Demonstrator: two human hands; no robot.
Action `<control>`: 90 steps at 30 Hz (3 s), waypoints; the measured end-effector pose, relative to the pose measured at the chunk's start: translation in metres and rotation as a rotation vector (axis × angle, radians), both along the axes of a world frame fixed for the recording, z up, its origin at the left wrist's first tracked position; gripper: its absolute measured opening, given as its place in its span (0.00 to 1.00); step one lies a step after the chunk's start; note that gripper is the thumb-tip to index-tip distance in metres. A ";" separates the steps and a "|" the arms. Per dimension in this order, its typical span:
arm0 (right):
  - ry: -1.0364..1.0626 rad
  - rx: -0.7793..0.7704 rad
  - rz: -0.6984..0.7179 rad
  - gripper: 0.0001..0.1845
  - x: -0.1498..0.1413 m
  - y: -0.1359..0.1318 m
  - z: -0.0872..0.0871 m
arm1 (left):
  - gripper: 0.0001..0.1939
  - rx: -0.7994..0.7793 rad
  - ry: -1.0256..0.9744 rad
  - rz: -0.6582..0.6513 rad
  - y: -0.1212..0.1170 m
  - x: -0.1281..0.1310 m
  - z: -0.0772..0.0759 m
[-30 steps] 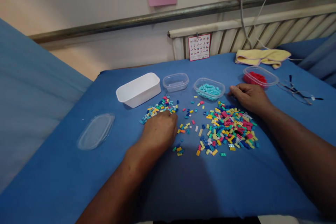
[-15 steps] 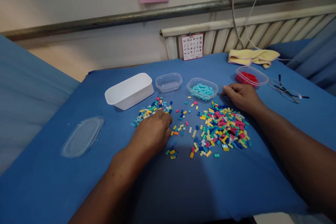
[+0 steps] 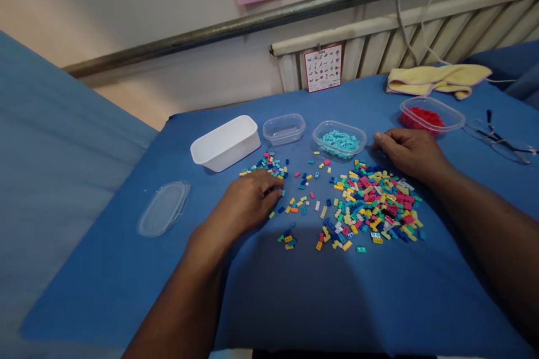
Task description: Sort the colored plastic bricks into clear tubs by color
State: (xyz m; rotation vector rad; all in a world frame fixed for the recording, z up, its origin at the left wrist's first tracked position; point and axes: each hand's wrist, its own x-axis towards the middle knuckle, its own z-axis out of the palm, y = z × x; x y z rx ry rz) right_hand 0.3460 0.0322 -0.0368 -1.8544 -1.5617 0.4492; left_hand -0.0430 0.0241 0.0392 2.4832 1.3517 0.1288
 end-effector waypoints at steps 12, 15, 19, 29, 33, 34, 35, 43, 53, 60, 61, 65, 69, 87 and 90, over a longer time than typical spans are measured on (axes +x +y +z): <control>-0.009 0.015 0.025 0.29 0.001 0.001 -0.001 | 0.07 0.001 0.142 -0.114 -0.001 0.005 -0.006; -0.009 0.023 0.028 0.29 0.000 0.001 -0.001 | 0.06 -0.040 0.120 -0.113 0.002 0.003 -0.008; -0.001 0.043 0.026 0.27 -0.002 0.002 0.001 | 0.04 -0.082 0.132 -0.126 0.003 0.011 0.003; 0.035 0.033 0.025 0.26 -0.004 0.003 0.002 | 0.10 0.180 -0.024 -0.202 0.077 0.113 0.039; 0.028 0.036 0.023 0.26 -0.003 0.003 0.000 | 0.21 0.169 -0.111 -0.157 0.091 0.118 0.033; 0.026 0.038 0.029 0.26 -0.003 0.003 -0.001 | 0.22 0.170 -0.134 -0.135 0.088 0.110 0.033; 0.024 0.040 0.034 0.26 -0.002 0.003 -0.001 | 0.20 0.171 -0.146 -0.107 0.083 0.098 0.035; 0.000 -0.015 0.015 0.31 0.004 0.000 -0.004 | 0.09 0.020 -0.030 0.115 0.019 -0.019 0.044; -0.021 -0.055 -0.085 0.33 0.006 -0.003 -0.003 | 0.09 -0.070 0.041 0.010 0.001 -0.042 0.010; -0.027 -0.064 -0.081 0.28 0.003 -0.006 0.004 | 0.11 -0.057 0.196 0.009 -0.004 -0.034 0.005; -0.027 -0.066 -0.086 0.27 0.002 -0.007 0.005 | 0.12 -0.057 0.194 -0.004 -0.004 -0.034 0.005; -0.023 -0.059 -0.098 0.28 0.001 -0.007 0.006 | 0.08 -0.084 0.140 -0.005 -0.007 -0.034 0.011; -0.028 -0.069 -0.089 0.28 0.001 -0.007 0.005 | 0.06 -0.061 -0.033 0.096 -0.005 -0.030 0.014; -0.037 -0.057 -0.068 0.31 0.006 -0.005 -0.001 | 0.10 -0.003 0.246 -0.056 -0.012 -0.013 0.000; -0.039 -0.054 -0.072 0.32 0.004 -0.006 0.000 | 0.10 -0.027 0.212 -0.108 -0.012 -0.014 -0.001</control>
